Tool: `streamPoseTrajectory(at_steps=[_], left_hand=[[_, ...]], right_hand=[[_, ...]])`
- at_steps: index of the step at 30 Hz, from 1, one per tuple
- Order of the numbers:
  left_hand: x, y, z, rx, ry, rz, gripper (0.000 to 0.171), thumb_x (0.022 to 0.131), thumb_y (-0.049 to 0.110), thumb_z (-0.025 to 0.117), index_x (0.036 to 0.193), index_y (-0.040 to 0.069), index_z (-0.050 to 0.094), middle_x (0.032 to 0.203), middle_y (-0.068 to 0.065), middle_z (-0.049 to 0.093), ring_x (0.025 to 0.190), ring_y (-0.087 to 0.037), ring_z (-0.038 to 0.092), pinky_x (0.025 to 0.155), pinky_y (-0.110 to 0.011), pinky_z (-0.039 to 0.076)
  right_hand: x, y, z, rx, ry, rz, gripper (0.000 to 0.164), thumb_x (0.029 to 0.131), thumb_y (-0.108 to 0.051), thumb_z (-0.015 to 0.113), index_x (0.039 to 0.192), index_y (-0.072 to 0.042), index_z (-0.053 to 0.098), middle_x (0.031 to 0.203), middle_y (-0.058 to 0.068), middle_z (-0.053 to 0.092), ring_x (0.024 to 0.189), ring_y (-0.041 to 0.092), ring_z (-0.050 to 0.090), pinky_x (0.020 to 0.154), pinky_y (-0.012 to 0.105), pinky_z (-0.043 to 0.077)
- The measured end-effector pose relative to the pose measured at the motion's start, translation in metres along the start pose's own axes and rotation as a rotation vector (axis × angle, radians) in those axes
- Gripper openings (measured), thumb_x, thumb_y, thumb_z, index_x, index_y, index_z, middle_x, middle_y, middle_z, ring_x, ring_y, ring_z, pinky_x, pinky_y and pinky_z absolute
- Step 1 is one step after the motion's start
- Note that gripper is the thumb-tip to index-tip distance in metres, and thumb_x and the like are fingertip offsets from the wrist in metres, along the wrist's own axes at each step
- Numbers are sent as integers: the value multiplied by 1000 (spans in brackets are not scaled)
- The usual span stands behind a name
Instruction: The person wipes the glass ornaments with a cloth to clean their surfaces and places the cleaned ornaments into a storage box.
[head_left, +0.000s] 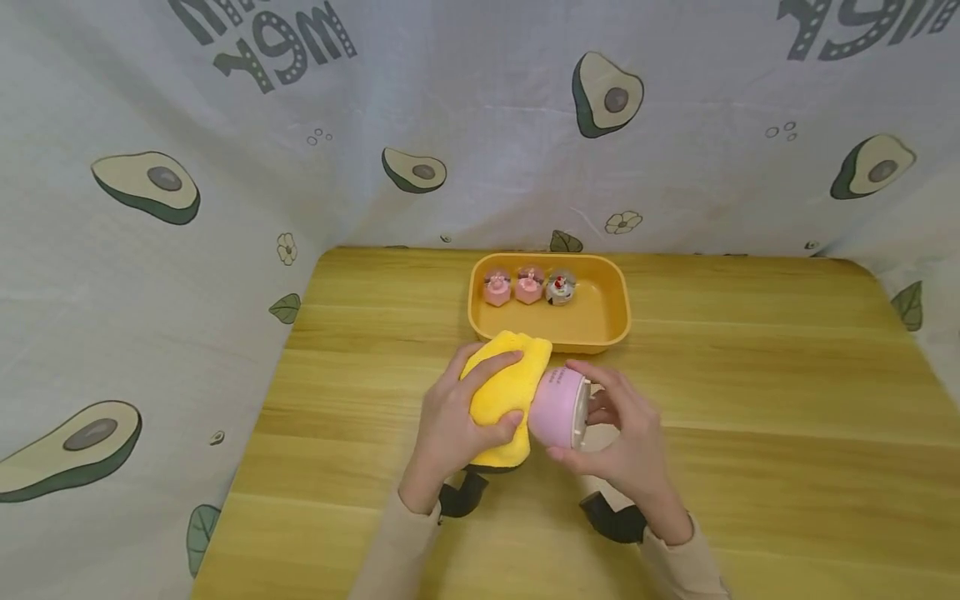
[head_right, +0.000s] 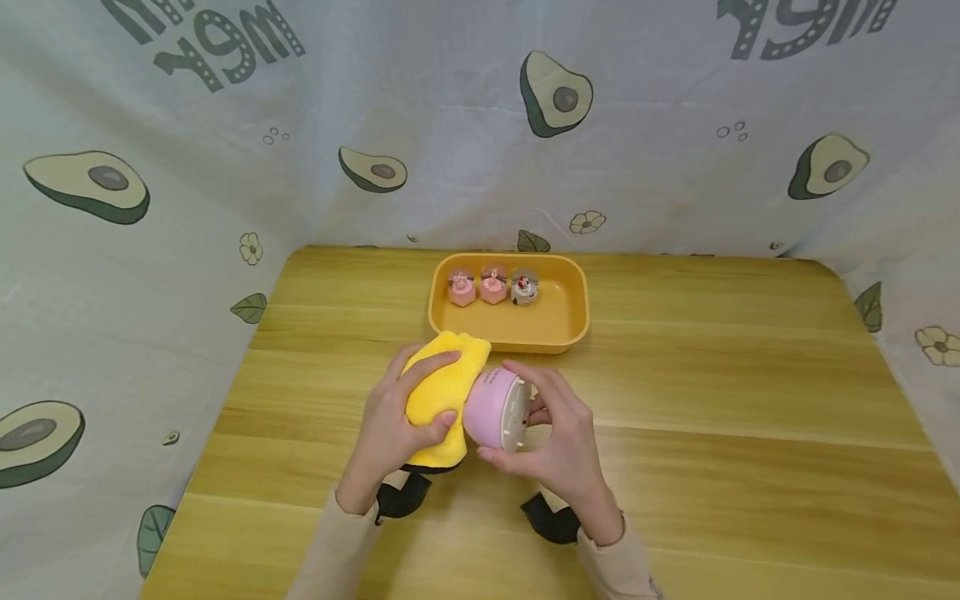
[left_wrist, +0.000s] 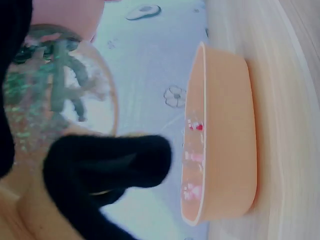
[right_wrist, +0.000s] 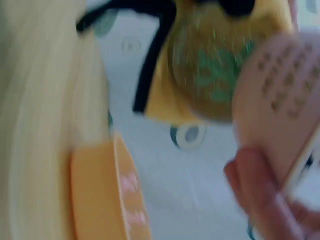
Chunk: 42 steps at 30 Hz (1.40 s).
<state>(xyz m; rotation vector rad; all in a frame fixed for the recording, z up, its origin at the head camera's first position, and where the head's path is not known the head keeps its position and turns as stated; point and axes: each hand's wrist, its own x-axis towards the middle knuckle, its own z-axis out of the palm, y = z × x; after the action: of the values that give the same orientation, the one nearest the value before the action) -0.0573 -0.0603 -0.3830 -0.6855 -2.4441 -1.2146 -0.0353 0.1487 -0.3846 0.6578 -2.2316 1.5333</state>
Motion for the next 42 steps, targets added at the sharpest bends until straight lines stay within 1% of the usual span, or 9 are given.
streamPoseTrajectory(at_steps=[5,8,11,16,19,25,34,38,42], left_hand=[[1,1,3,164,132,173,52,68,48,60,117,29,57,120,-4,50,94,-18,54,58,-28,48],[1,3,4,155,175,187,53,69,49,59,117,27,58,121,-5,49,101,-20,53,62,-32,50],[0,3,4,-33,159,98,53,70,47,59,118,24,56,120,-4,48,98,-20,52,62,-32,49],[1,4,-3,-331,71,-62,53,73,43,61,120,20,56,119,-1,49,91,-19,51,63,-32,46],[3,6,-7,-314,-8,-99,51,73,39,65,120,22,56,119,1,49,89,-17,51,63,-31,45],[3,10,-4,-111,-90,-137,54,71,41,63,124,36,51,124,7,44,84,-12,51,59,-27,43],[6,19,-2,285,-18,95,58,70,47,63,125,36,50,125,-4,43,102,-19,49,57,-28,48],[5,18,3,292,66,154,59,66,47,65,123,33,53,127,-6,43,104,-20,48,61,-30,51],[5,17,5,233,111,141,66,65,47,67,126,31,49,133,-5,39,110,-22,45,69,-32,50]], right_hand=[[-4,-9,10,409,67,474,42,75,0,58,116,-2,48,87,9,60,61,20,63,47,37,52],[-4,-13,7,498,24,563,34,83,-7,48,116,-3,42,84,13,61,61,23,63,46,43,50],[-3,-16,-2,406,-124,452,55,81,-1,58,130,-5,32,97,20,56,69,24,64,51,42,52],[3,-21,-16,-102,-287,85,95,63,-25,81,140,-13,26,120,15,47,86,17,58,64,30,52],[7,-20,-19,-290,-277,-90,81,64,-47,75,132,-15,41,125,10,42,84,16,55,62,28,51],[6,-12,-15,-251,-161,-185,73,61,-47,76,118,-8,53,114,11,48,80,16,55,58,20,49],[0,-15,0,296,-30,352,66,68,8,69,127,-4,41,106,15,48,60,21,64,45,36,51],[2,-18,2,497,17,593,47,80,2,54,124,-7,40,97,17,51,60,26,62,44,46,49],[3,-22,2,511,48,637,45,80,-2,52,123,-10,41,94,17,53,58,26,60,44,46,49]])
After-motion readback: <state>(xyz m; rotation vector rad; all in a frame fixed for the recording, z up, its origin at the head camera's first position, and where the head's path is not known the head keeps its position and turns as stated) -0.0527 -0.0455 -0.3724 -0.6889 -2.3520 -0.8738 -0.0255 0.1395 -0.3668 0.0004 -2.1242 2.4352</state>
